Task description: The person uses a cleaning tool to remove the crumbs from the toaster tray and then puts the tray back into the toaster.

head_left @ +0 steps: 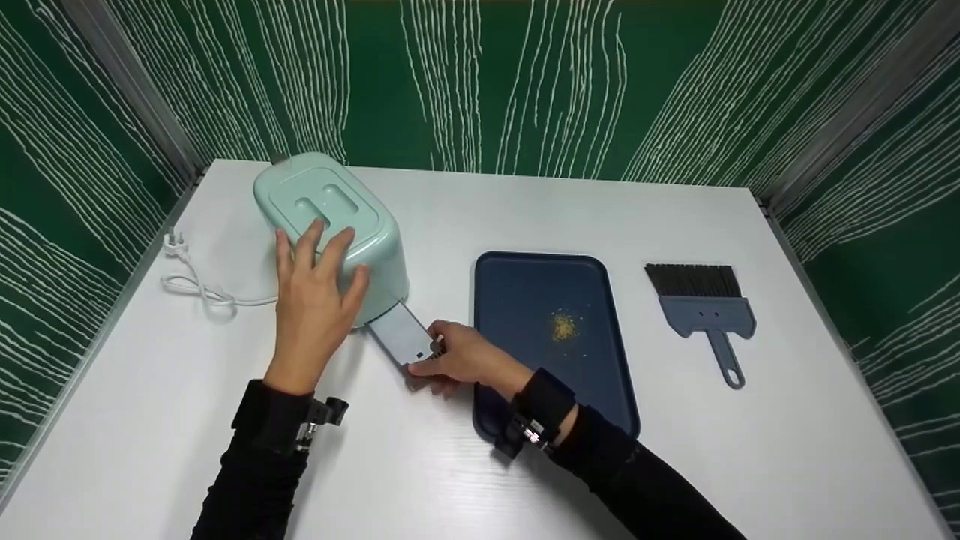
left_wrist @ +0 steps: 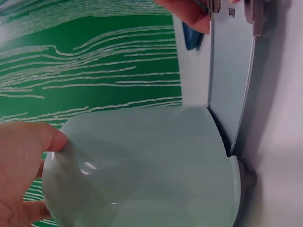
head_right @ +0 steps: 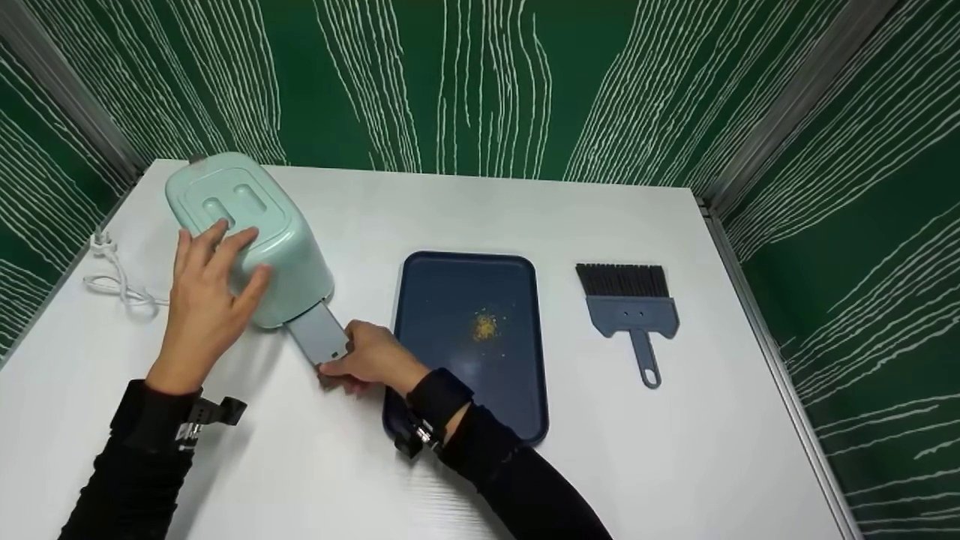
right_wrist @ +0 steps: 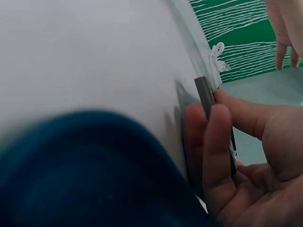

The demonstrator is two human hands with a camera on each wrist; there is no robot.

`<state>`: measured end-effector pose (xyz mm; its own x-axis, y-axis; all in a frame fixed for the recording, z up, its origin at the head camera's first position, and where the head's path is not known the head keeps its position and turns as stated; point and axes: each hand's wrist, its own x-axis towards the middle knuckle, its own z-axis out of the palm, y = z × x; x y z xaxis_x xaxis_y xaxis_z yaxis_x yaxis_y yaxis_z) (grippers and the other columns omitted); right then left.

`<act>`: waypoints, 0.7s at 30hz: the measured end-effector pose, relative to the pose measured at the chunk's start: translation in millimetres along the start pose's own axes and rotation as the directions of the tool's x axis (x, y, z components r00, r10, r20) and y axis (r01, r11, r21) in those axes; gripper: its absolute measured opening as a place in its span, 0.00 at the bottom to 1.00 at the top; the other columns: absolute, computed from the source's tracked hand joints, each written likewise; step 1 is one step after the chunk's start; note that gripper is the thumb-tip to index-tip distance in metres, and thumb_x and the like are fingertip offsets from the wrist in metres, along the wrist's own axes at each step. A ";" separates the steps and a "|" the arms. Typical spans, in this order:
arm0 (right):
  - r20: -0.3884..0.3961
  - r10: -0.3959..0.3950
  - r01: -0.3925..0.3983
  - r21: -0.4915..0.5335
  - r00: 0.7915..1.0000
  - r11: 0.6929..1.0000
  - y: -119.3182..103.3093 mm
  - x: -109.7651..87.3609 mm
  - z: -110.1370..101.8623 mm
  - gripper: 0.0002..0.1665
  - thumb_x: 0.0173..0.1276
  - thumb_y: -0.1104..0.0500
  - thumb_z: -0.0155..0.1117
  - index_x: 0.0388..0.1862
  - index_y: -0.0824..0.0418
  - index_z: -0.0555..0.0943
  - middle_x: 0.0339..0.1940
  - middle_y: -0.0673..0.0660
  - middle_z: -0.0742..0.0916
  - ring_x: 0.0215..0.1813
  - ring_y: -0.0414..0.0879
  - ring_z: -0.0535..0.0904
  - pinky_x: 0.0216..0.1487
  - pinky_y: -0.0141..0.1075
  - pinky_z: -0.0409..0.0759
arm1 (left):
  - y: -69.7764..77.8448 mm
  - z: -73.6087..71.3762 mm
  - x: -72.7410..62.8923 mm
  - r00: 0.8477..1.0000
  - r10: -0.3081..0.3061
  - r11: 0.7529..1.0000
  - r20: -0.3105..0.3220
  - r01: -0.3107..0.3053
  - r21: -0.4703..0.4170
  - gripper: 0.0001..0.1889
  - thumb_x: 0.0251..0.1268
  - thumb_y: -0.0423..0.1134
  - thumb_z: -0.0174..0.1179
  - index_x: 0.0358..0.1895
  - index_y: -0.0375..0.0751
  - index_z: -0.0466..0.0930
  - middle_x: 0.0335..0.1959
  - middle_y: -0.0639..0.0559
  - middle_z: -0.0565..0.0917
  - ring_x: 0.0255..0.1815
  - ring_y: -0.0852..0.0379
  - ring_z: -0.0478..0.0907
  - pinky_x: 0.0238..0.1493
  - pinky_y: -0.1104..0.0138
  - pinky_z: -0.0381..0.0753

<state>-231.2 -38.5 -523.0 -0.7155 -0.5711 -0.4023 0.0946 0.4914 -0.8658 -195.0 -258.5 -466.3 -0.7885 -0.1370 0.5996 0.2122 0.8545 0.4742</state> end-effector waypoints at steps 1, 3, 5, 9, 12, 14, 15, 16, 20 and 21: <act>-0.003 0.000 0.000 -0.036 1.000 0.999 -0.5 -0.3 -0.4 0.20 0.73 0.55 0.77 0.46 0.60 0.72 0.25 0.54 0.86 0.20 0.41 0.85 0.22 0.34 0.86 | -0.1 -0.1 -0.1 1.000 0.004 1.000 -0.001 -0.004 0.000 0.23 0.75 0.43 0.66 0.69 0.39 0.81 0.76 0.27 0.72 0.83 0.18 0.55 0.87 0.32 0.47; -0.014 0.002 -0.003 -0.095 1.000 0.995 -1.8 -0.7 -0.8 0.21 0.74 0.51 0.75 0.46 0.59 0.71 0.22 0.53 0.85 0.18 0.41 0.84 0.20 0.34 0.84 | -0.7 0.0 -0.1 1.000 0.008 1.000 -0.005 -0.008 -0.001 0.23 0.75 0.43 0.66 0.68 0.39 0.81 0.75 0.26 0.73 0.83 0.18 0.55 0.87 0.32 0.47; -0.036 0.000 -0.005 -0.133 0.999 0.991 -2.8 0.3 -0.7 0.21 0.75 0.49 0.74 0.48 0.58 0.72 0.21 0.52 0.85 0.17 0.40 0.84 0.22 0.32 0.83 | -1.3 0.2 0.0 1.000 0.010 1.000 -0.007 -0.010 -0.002 0.23 0.75 0.43 0.66 0.68 0.38 0.81 0.75 0.26 0.73 0.83 0.19 0.56 0.87 0.32 0.47; -0.093 0.017 -0.028 -0.125 0.996 0.992 -3.8 4.4 -0.2 0.23 0.73 0.49 0.77 0.50 0.59 0.74 0.26 0.52 0.86 0.19 0.37 0.84 0.28 0.29 0.80 | -1.2 -0.3 0.1 1.000 -0.005 1.000 0.005 0.005 0.000 0.23 0.75 0.43 0.66 0.69 0.39 0.81 0.76 0.27 0.72 0.84 0.19 0.54 0.87 0.32 0.46; -0.136 0.041 -0.051 -0.074 0.990 0.996 -3.7 8.0 -0.8 0.24 0.70 0.49 0.79 0.48 0.61 0.76 0.29 0.54 0.87 0.20 0.36 0.86 0.31 0.28 0.79 | 0.2 -1.2 -0.1 1.000 -0.022 1.000 0.022 0.022 0.003 0.24 0.76 0.44 0.66 0.70 0.40 0.80 0.77 0.28 0.71 0.85 0.18 0.51 0.87 0.31 0.47; -0.152 0.050 -0.057 -0.044 0.987 0.997 -3.3 10.5 -1.5 0.23 0.70 0.49 0.79 0.48 0.61 0.77 0.29 0.53 0.88 0.21 0.36 0.86 0.33 0.28 0.78 | 0.6 -1.2 -0.3 0.999 -0.028 1.000 0.026 0.028 0.002 0.24 0.76 0.44 0.66 0.70 0.41 0.80 0.77 0.28 0.71 0.85 0.17 0.50 0.86 0.30 0.48; -0.158 0.052 -0.057 -0.032 0.986 0.998 -3.1 11.9 -1.6 0.23 0.70 0.48 0.79 0.47 0.61 0.77 0.28 0.53 0.88 0.21 0.36 0.86 0.34 0.27 0.78 | 0.6 -1.0 -0.3 0.999 -0.030 1.000 0.024 0.030 -0.001 0.24 0.76 0.45 0.66 0.70 0.41 0.80 0.77 0.28 0.71 0.85 0.17 0.49 0.86 0.30 0.48; -0.158 0.051 -0.054 -0.015 0.986 0.998 -3.3 13.4 -1.8 0.22 0.71 0.49 0.78 0.47 0.62 0.78 0.27 0.52 0.89 0.21 0.36 0.86 0.34 0.27 0.78 | 0.5 -0.8 -0.6 1.000 -0.025 1.000 0.019 0.025 0.001 0.24 0.76 0.45 0.66 0.70 0.41 0.80 0.77 0.28 0.71 0.84 0.16 0.50 0.86 0.30 0.49; -0.169 0.039 -0.043 -0.021 0.985 0.999 -4.9 18.7 -0.8 0.18 0.75 0.48 0.74 0.44 0.62 0.81 0.24 0.49 0.87 0.22 0.35 0.84 0.34 0.26 0.78 | -0.3 0.8 -1.6 1.000 0.002 1.000 -0.013 -0.002 0.004 0.23 0.76 0.44 0.66 0.69 0.41 0.81 0.76 0.28 0.72 0.83 0.15 0.51 0.84 0.29 0.52; -0.173 0.037 -0.042 -0.025 0.984 0.999 -5.9 20.0 0.1 0.17 0.75 0.48 0.73 0.43 0.61 0.81 0.24 0.49 0.87 0.21 0.35 0.84 0.33 0.26 0.78 | -0.6 1.3 -1.6 1.000 0.007 1.000 -0.018 -0.007 0.004 0.23 0.75 0.45 0.66 0.69 0.42 0.81 0.76 0.29 0.73 0.83 0.14 0.52 0.84 0.29 0.53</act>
<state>-246.0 -52.9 -525.9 -0.8202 -0.4303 -0.3771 0.1073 0.5317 -0.8401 -194.6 -258.2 -468.4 -0.7764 -0.1402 0.6145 0.2150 0.8576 0.4672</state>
